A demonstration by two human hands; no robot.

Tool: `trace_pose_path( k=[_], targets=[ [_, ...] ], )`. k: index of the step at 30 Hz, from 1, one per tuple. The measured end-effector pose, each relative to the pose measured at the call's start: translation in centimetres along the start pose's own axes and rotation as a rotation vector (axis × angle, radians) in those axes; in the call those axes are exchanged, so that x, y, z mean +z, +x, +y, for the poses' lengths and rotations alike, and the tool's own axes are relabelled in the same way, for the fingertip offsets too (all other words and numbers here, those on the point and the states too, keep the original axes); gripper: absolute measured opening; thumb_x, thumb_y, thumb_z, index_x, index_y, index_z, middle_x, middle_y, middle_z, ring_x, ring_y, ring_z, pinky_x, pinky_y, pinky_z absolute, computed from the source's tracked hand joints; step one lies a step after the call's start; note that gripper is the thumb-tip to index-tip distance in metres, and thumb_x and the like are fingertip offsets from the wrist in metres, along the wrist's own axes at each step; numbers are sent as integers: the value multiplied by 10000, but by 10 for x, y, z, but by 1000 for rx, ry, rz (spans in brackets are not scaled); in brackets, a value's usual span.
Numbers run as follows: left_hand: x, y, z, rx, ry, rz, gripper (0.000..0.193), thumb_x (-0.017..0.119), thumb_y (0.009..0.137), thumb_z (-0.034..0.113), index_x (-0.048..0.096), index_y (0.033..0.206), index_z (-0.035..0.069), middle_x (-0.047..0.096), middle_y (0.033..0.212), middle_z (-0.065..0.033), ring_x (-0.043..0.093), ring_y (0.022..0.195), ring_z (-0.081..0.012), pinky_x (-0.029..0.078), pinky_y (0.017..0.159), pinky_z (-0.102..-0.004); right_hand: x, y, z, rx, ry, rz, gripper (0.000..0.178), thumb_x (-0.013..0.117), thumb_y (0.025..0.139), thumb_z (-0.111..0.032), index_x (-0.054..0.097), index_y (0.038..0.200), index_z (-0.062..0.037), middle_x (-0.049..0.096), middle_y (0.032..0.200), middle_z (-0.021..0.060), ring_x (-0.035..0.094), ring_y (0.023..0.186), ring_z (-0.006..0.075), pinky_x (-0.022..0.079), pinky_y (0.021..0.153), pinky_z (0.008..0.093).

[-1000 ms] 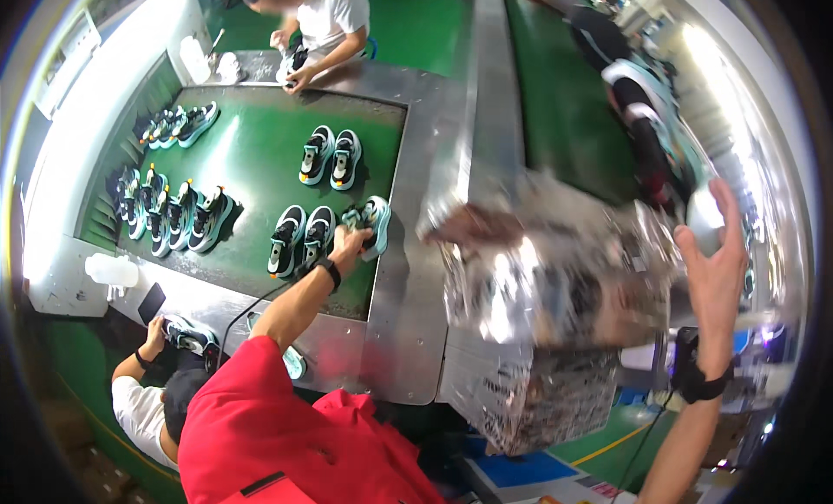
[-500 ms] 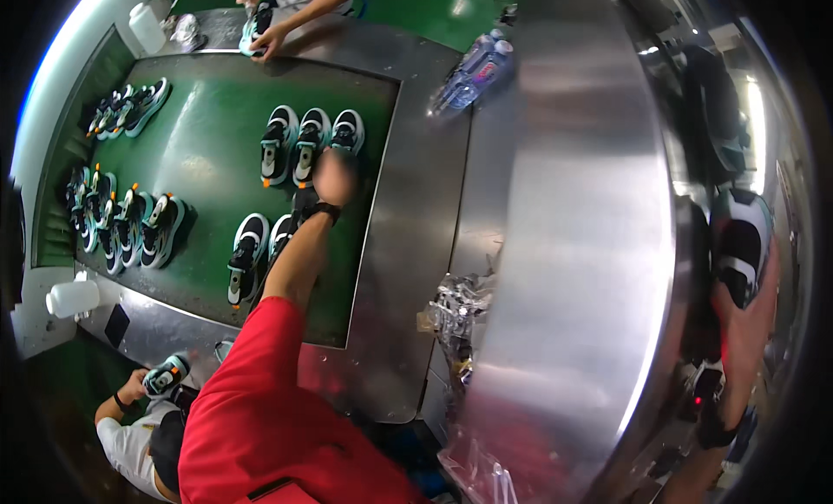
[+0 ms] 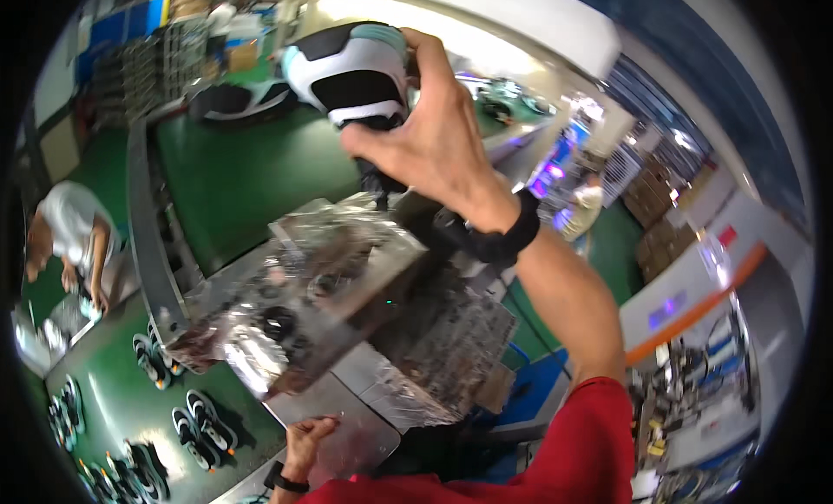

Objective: Operating a shoe-lasting or sole-pressing machine in a footwear factory.

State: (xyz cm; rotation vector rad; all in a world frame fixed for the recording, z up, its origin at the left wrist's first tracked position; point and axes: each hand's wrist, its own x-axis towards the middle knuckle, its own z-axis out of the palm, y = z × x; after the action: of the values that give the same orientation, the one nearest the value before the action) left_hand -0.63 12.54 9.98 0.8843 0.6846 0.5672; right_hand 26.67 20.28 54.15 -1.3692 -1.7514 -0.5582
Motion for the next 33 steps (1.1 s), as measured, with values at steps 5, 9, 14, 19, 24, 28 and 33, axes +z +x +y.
trace_pose_path(
  k=[5,9,14,19,24,28,33],
  targets=[
    [133,-19,69,139,-119,-577,574,659,903,339,499,1271,-70,531,1316,-189,556,1170,-254,440,993,-381,-127,-104,-92,526,436,175,804,793,605,-182,421,1278,53,594,1077,112,601,968,181,499,855,315],
    [234,-25,84,95,-278,-878,1111,698,750,635,185,1475,-31,378,1455,-163,357,1364,-264,301,1115,-436,-187,-234,-139,768,706,335,639,719,727,-185,469,1281,12,607,1059,71,581,938,144,461,839,279],
    [311,-106,16,-203,-292,-1190,780,652,876,448,335,1418,-16,521,1324,-132,545,1189,-235,441,1003,-378,-254,-363,-211,1112,458,599,521,637,863,-181,475,1316,18,644,1066,131,589,954,138,489,784,278],
    [376,-194,-71,-589,-221,-1250,476,442,1006,279,387,1392,5,549,1292,-121,562,1169,-240,442,1006,-385,-299,-536,-291,1173,112,980,607,581,939,-373,415,1386,3,580,1253,137,557,1090,152,493,836,284],
    [429,-299,-178,-334,297,-1444,480,518,978,165,389,1405,-13,558,1246,-94,536,1132,-166,427,977,-309,-322,-662,-370,1341,-402,1186,750,822,698,-317,496,1294,0,607,1122,87,557,1038,153,463,904,301],
    [475,-384,-227,-286,502,-1866,593,533,983,278,329,1439,-41,509,1347,-143,470,1234,-193,375,1026,-309,-368,-724,-453,1288,-332,1643,623,814,610,-119,583,1173,11,629,1051,73,583,961,149,465,897,301],
    [556,-448,-354,-354,657,-1861,776,614,925,401,292,1431,-92,497,1354,-217,566,1128,-220,483,896,-307,-399,-771,-544,1271,-752,1724,596,744,630,-60,571,1197,2,615,1074,71,583,972,156,461,903,290]
  ],
)
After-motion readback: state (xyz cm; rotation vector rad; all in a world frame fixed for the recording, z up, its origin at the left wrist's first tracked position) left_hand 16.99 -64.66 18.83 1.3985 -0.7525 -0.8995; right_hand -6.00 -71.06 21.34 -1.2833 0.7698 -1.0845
